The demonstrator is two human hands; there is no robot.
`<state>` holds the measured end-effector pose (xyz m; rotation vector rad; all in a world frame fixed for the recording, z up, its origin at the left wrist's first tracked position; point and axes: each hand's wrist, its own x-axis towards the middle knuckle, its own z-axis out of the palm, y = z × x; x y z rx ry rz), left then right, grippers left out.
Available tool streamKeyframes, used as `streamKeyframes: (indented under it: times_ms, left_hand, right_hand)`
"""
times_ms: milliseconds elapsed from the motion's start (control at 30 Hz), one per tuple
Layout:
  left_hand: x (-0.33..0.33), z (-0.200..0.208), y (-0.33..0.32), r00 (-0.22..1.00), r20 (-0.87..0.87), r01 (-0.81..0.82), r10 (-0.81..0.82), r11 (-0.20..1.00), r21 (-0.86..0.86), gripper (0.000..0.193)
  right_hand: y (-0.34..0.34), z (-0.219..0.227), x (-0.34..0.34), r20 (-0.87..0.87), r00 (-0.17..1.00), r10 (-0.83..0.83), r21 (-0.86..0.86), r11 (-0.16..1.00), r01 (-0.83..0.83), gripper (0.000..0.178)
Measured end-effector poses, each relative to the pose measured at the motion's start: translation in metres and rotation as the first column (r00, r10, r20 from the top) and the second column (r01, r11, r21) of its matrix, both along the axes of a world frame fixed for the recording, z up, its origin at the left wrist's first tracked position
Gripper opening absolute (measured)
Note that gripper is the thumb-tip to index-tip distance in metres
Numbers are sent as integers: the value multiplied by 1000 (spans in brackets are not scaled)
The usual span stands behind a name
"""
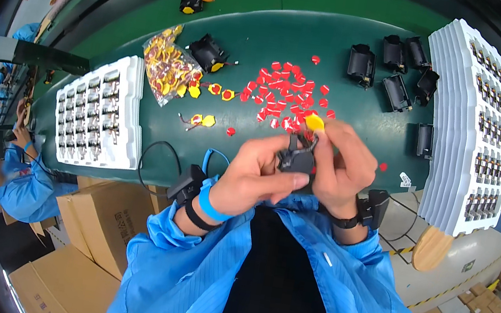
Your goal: Assembling small yellow and red plastic components into black plastic housings at a workstation.
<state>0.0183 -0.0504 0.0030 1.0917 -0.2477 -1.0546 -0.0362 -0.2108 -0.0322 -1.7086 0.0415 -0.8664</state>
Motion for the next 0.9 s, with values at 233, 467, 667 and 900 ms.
streamKeyframes:
  times_ms: [233, 467, 667, 900]
  left_hand:
    - [19, 2, 6, 958, 286, -11, 1, 999, 34, 29]
    - [33, 16, 11, 837, 459, 216, -298, 951, 224, 18]
    - [38, 21, 17, 712, 590, 243, -381, 922, 302, 18]
    - [44, 22, 22, 647, 651, 301, -397, 917, 261, 21]
  right_hand:
    - [-32, 45, -22, -241, 904, 355, 59, 934, -351, 3]
    - [-34, 54, -8, -453, 765, 459, -71, 836, -544, 5]
    - [-33, 55, -1, -485, 727, 486, -23, 823, -567, 12]
    - [-32, 55, -2, -443, 736, 513, -61, 801, -595, 13]
